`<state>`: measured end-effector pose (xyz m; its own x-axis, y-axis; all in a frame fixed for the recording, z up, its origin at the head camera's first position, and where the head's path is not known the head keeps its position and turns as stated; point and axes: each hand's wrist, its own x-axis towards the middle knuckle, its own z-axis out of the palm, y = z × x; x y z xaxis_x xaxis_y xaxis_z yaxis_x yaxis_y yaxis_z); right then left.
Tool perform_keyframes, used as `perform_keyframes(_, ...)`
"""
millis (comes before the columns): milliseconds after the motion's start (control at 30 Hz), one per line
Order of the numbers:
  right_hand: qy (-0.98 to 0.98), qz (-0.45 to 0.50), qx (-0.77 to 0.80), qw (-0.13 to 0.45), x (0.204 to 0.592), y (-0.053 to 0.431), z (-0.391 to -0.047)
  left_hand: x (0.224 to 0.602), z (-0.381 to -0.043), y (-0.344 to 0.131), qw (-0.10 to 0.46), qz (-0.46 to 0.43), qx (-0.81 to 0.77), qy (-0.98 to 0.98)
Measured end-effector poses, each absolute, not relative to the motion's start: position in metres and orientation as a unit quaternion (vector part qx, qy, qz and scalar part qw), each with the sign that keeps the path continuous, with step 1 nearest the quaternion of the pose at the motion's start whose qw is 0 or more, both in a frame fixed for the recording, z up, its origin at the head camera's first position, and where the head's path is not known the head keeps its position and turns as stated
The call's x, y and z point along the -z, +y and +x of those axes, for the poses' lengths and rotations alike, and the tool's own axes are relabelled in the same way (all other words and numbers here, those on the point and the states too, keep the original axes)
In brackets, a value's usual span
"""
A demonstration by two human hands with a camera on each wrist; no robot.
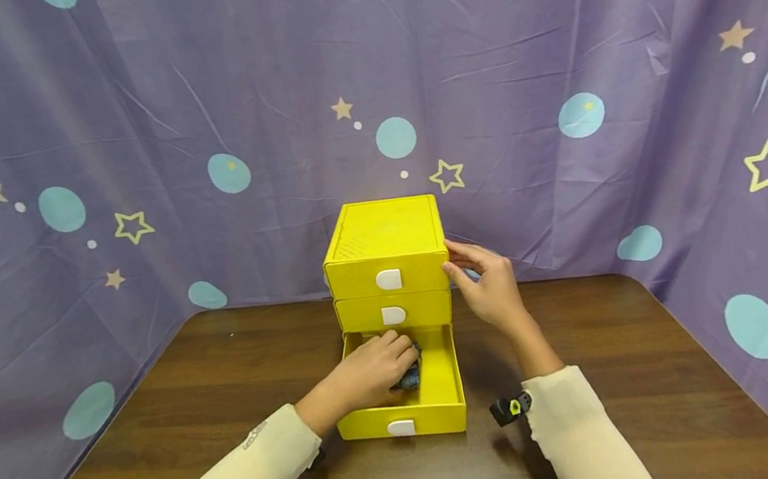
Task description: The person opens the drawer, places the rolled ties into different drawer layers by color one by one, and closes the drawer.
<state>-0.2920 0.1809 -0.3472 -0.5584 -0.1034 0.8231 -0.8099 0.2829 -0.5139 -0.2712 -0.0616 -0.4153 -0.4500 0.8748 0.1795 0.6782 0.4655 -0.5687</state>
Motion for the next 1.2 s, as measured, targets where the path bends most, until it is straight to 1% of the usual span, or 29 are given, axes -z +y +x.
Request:
perform_keyframes(267, -0.727, 0.31, -0.506, 0.345, 0.347, 0.181, -0.292, 0.413, -0.275, -0.067, 0.199, -0.496, -0.186, -0.824)
perform_keyframes(567, -0.723, 0.308, -0.514, 0.344, 0.346, 0.18, -0.29, 0.407, -0.273, -0.071, 0.189, -0.518, -0.167, -0.817)
perform_keyframes(833, -0.721, 0.31, -0.513, 0.347, 0.347, 0.18, -0.291, 0.399, -0.271, -0.075, 0.179, -0.519, -0.142, -0.823)
perform_keyframes(1033, -0.721, 0.311, -0.512, 0.348, 0.347, 0.179, -0.291, 0.391, -0.266, -0.076, 0.201, -0.525, -0.14, -0.815)
perform_keyframes(1133, -0.725, 0.309, -0.508, 0.348, 0.348, 0.179, -0.29, 0.387, -0.261, -0.075, 0.228, -0.531, -0.138, -0.804)
perform_keyframes(1200, -0.725, 0.309, -0.506, 0.349, 0.348, 0.18, -0.29, 0.386, -0.257, -0.074, 0.258, -0.536, -0.147, -0.79)
